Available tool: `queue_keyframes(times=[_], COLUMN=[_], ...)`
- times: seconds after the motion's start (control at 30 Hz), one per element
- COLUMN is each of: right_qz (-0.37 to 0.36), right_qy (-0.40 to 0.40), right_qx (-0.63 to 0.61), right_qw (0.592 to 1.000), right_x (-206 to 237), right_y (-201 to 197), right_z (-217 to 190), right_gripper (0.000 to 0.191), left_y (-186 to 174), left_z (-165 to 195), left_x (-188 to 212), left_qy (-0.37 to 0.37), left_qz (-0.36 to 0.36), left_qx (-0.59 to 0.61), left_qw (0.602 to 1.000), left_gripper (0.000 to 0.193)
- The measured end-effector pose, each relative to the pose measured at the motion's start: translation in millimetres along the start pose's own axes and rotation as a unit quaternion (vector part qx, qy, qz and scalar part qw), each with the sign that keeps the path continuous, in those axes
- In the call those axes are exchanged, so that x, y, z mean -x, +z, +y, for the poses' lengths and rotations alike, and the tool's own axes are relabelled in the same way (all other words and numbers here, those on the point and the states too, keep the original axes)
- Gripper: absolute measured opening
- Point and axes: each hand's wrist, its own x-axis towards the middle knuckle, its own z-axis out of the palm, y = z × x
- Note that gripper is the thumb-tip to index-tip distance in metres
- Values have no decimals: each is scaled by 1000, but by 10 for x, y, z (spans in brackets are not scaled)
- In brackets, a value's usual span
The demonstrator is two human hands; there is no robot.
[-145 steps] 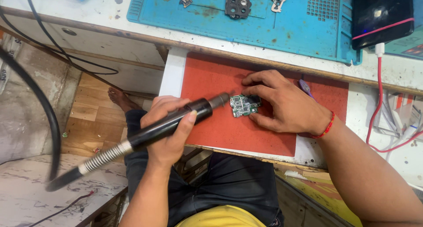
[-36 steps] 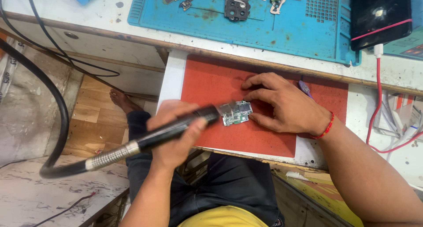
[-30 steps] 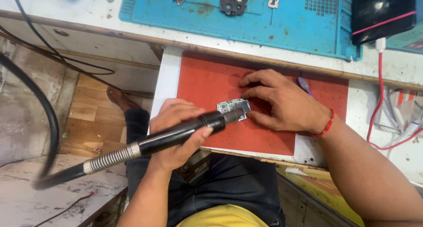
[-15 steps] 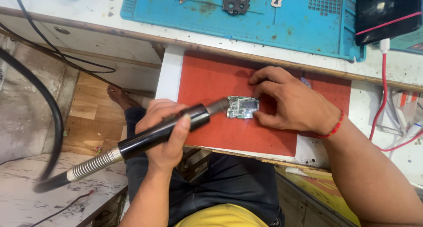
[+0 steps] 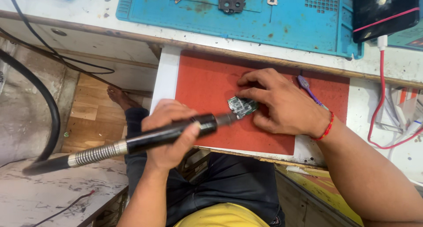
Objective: The person uses a hot air gun to heat a small circuit board placed on a red mat, then switches to a toothbrush to scrub the board's surface. The person holds the board steady with one hand while operating the tools with the other.
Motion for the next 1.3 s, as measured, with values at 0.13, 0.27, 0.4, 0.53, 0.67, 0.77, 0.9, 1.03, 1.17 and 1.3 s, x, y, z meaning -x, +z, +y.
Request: queue_keyframes(times=[0.13, 0.27, 0.4, 0.53, 0.67, 0.77, 0.9, 1.03, 1.17, 1.3], right_qz=[4, 6, 2, -2, 0, -6, -4, -3, -2, -7], right_qy=[36, 43, 40, 50, 43, 35, 30, 40, 36, 37], right_qx=[24, 16, 18, 20, 17, 16, 20, 7, -3, -1], right_qw=[999, 999, 999, 999, 999, 999, 999, 999, 999, 999], right_x=[28, 21, -5, -12, 2, 11, 15, 4, -21, -10], right_y=[12, 2, -23, -29, -32, -29, -22, -20, -34, -36], right_z=[30, 23, 1, -16, 1, 27, 43, 21, 20, 35], right_gripper=[52, 58, 58, 54, 53, 53, 51, 48, 50, 54], left_y=[7, 33, 23, 24, 49, 53, 49, 58, 58, 32], left_z=[-10, 3, 6, 4, 1, -12, -33, -25, 6, 17], left_x=[-6, 3, 9, 10, 9, 13, 28, 35, 18, -15], left_qy=[2, -23, 1, -41, 4, -26, -2, -34, 4, 22], left_qz=[-7, 51, 11, 67, 41, 50, 39, 58, 60, -4], left_qx=[33, -22, -6, -27, -17, -19, -8, 21, -49, 41], left_qw=[999, 998, 1000, 997, 999, 998, 999, 998, 997, 999], left_gripper=[28, 29, 28, 26, 28, 29, 28, 29, 28, 28])
